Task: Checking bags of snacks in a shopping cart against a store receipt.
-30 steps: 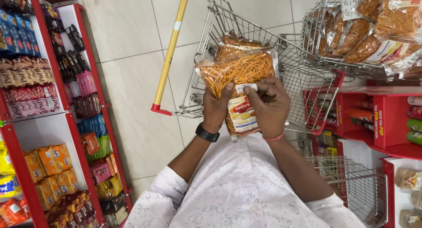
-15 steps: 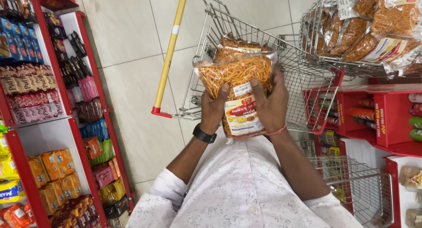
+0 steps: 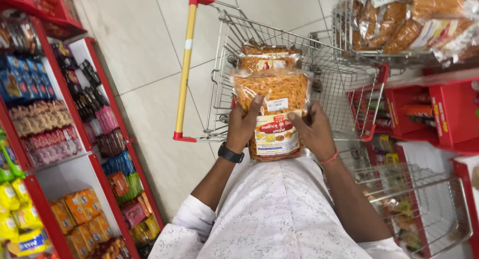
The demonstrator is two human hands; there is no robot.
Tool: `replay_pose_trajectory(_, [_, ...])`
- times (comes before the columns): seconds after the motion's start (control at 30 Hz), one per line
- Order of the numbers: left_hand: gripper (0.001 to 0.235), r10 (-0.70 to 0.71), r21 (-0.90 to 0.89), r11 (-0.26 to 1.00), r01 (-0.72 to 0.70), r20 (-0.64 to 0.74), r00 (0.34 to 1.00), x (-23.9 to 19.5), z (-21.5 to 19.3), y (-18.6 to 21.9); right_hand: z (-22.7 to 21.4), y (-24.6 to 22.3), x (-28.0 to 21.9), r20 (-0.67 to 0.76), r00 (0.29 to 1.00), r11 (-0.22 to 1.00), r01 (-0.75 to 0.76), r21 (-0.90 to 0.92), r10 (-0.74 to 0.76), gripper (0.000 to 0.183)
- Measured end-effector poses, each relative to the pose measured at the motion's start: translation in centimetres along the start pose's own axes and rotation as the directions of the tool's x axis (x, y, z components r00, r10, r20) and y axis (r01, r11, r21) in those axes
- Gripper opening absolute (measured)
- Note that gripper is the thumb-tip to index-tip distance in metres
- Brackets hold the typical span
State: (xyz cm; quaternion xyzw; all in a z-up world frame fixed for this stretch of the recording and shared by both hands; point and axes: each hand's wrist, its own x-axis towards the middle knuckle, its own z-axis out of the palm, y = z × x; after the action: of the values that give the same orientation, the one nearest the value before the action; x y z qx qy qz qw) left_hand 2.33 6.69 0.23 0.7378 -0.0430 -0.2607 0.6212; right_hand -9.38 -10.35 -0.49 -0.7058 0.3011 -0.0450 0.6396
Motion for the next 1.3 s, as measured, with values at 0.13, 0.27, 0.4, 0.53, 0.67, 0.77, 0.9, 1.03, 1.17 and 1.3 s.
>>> replay_pose_trajectory(0.13, [0.056, 0.023, 0.352, 0.933, -0.074, 0.147, 0.989, 0.1, 0.4, -1.2, -0.9, 6.8, -2.2, -0.035, 0.999, 0.952, -0.027, 0.305, 0.039, 0.03])
replay_pose_trajectory(0.27, [0.057, -0.043, 0.525, 0.825, -0.206, 0.423, 0.905, 1.0, 1.1, -3.9, -2.0, 8.7, -5.0, -0.223, 0.973, 0.897, 0.05, 0.44, 0.055, 0.023])
replay_pose_trajectory(0.4, [0.05, -0.22, 0.495, 0.848, -0.188, 0.653, 0.724, 1.4, 3.6, -4.3, -1.9, 16.0, -9.0, -0.428, 0.887, 0.801, 0.124, 0.586, 0.176, 0.018])
replay_pose_trajectory(0.53, [0.049, -0.245, 0.454, 0.827, -0.331, 0.821, 0.515, 0.8, 9.3, -4.1, -1.7, 19.3, -14.9, -0.624, 0.737, 0.708, 0.295, 0.642, 0.259, 0.023])
replay_pose_trajectory(0.67, [0.05, -0.309, 0.428, 0.743, -0.514, 0.901, 0.303, -1.6, 16.6, -3.5, -2.4, 14.1, -20.6, -0.747, 0.593, 0.691, 0.403, 0.599, 0.301, 0.028])
replay_pose_trajectory(0.77, [0.053, -0.436, 0.419, 0.669, -0.614, 0.89, 0.132, -5.0, 22.0, -4.2, -2.0, 13.0, -24.3, -0.799, 0.44, 0.651, 0.473, 0.594, 0.409, 0.052])
replay_pose_trajectory(0.9, [0.059, -0.483, 0.3, 0.728, -0.617, 0.862, -0.151, -9.7, 27.2, -7.9, -0.6, 15.9, -28.9, -0.828, 0.182, 0.647, 0.544, 0.534, 0.531, 0.066])
replay_pose_trajectory(1.03, [0.062, -0.546, 0.285, 0.719, -0.634, 0.797, -0.26, -12.7, 30.1, -12.8, -0.8, 17.4, -31.5, -0.77, 0.061, 0.585, 0.613, 0.531, 0.635, 0.061])
replay_pose_trajectory(1.17, [0.064, -0.648, 0.366, 0.656, -0.66, 0.721, -0.245, -14.9, 32.6, -15.4, -1.4, 20.9, -33.3, -0.713, -0.014, 0.562, 0.627, 0.54, 0.701, 0.056])
replay_pose_trajectory(1.3, [0.061, -0.642, 0.294, 0.596, -0.747, 0.734, -0.222, -14.3, 33.3, -20.6, -0.5, 25.7, -34.3, -0.711, -0.078, 0.629, 0.541, 0.558, 0.698, 0.052])
